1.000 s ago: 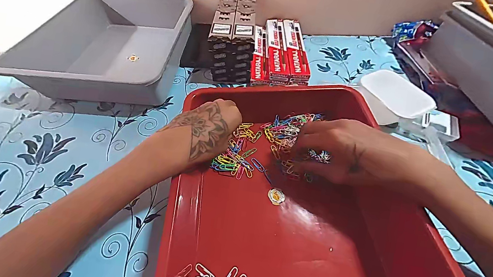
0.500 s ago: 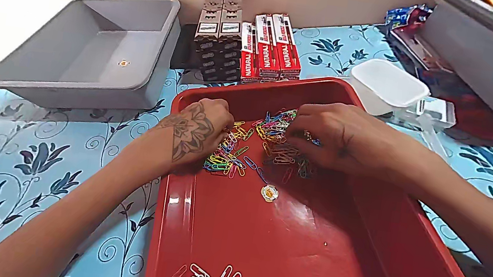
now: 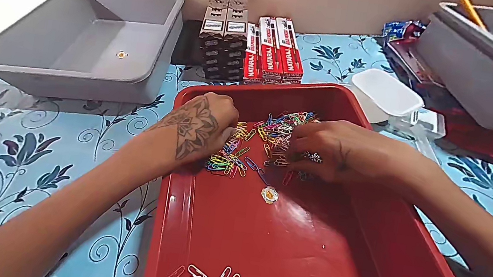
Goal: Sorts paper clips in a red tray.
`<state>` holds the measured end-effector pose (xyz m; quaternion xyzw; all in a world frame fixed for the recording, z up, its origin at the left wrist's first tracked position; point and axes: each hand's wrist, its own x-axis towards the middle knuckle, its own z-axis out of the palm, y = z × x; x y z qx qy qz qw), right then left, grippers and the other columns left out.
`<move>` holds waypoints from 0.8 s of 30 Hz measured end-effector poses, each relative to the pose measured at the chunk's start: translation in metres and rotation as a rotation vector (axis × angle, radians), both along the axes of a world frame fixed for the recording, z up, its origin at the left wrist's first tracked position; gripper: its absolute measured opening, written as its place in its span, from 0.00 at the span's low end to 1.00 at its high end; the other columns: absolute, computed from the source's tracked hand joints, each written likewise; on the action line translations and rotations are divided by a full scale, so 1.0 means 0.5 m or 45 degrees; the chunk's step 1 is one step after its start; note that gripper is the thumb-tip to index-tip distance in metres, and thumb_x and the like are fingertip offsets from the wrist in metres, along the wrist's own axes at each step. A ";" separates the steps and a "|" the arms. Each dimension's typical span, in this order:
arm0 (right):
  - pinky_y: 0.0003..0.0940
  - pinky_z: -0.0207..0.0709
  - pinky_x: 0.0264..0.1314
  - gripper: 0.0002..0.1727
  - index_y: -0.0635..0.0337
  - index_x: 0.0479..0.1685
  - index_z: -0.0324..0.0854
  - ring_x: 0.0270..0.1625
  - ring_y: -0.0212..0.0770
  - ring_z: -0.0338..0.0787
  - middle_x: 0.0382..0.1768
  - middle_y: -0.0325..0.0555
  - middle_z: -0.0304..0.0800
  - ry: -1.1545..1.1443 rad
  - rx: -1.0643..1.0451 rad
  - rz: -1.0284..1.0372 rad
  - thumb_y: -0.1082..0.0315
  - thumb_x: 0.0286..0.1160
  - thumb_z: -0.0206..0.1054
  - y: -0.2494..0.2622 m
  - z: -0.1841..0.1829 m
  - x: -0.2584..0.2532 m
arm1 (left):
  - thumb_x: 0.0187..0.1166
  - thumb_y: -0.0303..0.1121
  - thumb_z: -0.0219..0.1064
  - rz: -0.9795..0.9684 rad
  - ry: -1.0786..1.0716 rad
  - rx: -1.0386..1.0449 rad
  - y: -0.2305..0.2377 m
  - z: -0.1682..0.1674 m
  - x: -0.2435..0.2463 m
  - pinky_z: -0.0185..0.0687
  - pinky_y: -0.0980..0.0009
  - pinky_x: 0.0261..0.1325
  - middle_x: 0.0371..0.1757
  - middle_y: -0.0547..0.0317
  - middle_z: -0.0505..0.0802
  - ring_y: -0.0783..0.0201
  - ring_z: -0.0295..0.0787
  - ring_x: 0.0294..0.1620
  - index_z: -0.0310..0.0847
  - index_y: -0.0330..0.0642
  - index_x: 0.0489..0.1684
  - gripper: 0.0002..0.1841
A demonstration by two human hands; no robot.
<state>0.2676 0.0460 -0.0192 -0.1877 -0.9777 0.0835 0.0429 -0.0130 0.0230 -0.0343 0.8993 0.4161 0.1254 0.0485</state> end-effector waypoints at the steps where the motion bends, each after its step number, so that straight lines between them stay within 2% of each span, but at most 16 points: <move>1: 0.40 0.81 0.40 0.08 0.55 0.37 0.92 0.42 0.42 0.89 0.38 0.43 0.88 0.007 0.023 -0.031 0.64 0.73 0.69 -0.001 0.000 0.000 | 0.79 0.26 0.65 0.012 -0.016 0.017 -0.001 0.000 0.001 0.81 0.47 0.54 0.39 0.42 0.91 0.44 0.90 0.48 0.88 0.31 0.35 0.08; 4: 0.41 0.81 0.38 0.09 0.59 0.38 0.91 0.41 0.43 0.89 0.38 0.46 0.87 0.111 0.134 -0.128 0.66 0.76 0.65 -0.003 0.003 0.000 | 0.80 0.26 0.65 0.057 -0.012 -0.007 -0.006 0.007 0.006 0.81 0.47 0.52 0.39 0.42 0.90 0.44 0.90 0.48 0.88 0.31 0.35 0.08; 6: 0.38 0.82 0.42 0.09 0.55 0.40 0.91 0.43 0.39 0.89 0.40 0.43 0.88 0.134 0.088 -0.095 0.63 0.75 0.67 -0.005 0.002 0.001 | 0.81 0.28 0.65 0.078 0.006 -0.027 -0.007 0.006 0.008 0.81 0.47 0.53 0.40 0.43 0.91 0.44 0.89 0.50 0.89 0.32 0.37 0.09; 9: 0.39 0.82 0.42 0.08 0.53 0.40 0.91 0.43 0.41 0.89 0.39 0.42 0.87 -0.010 0.039 -0.049 0.61 0.73 0.70 -0.006 0.001 0.001 | 0.82 0.28 0.64 0.092 0.028 -0.048 -0.006 0.005 0.007 0.81 0.48 0.55 0.41 0.45 0.91 0.46 0.89 0.51 0.88 0.33 0.36 0.09; 12: 0.42 0.82 0.41 0.08 0.56 0.39 0.91 0.43 0.43 0.90 0.40 0.44 0.89 -0.020 0.063 -0.102 0.65 0.75 0.67 -0.007 0.001 0.001 | 0.81 0.28 0.65 0.054 0.028 -0.029 -0.002 0.001 0.006 0.81 0.49 0.53 0.39 0.45 0.90 0.46 0.89 0.49 0.88 0.33 0.34 0.08; 17: 0.41 0.79 0.35 0.11 0.58 0.40 0.91 0.38 0.43 0.88 0.36 0.44 0.85 0.110 0.170 -0.243 0.65 0.79 0.63 -0.007 0.003 0.000 | 0.80 0.27 0.65 -0.006 0.020 0.018 0.000 -0.003 0.004 0.82 0.49 0.49 0.36 0.45 0.90 0.46 0.90 0.45 0.87 0.32 0.31 0.09; 21: 0.39 0.80 0.40 0.11 0.57 0.43 0.90 0.43 0.42 0.89 0.40 0.45 0.87 0.138 0.158 -0.201 0.63 0.78 0.63 -0.006 0.002 -0.001 | 0.80 0.28 0.64 -0.007 0.016 0.013 0.001 -0.005 0.002 0.82 0.50 0.48 0.36 0.46 0.90 0.48 0.90 0.45 0.86 0.33 0.31 0.09; 24: 0.40 0.83 0.45 0.11 0.57 0.46 0.90 0.47 0.43 0.90 0.44 0.46 0.89 0.036 0.097 -0.070 0.61 0.74 0.70 -0.003 -0.001 0.001 | 0.81 0.28 0.64 0.018 0.049 -0.038 -0.003 0.002 0.007 0.83 0.49 0.51 0.40 0.44 0.91 0.46 0.90 0.48 0.87 0.32 0.35 0.09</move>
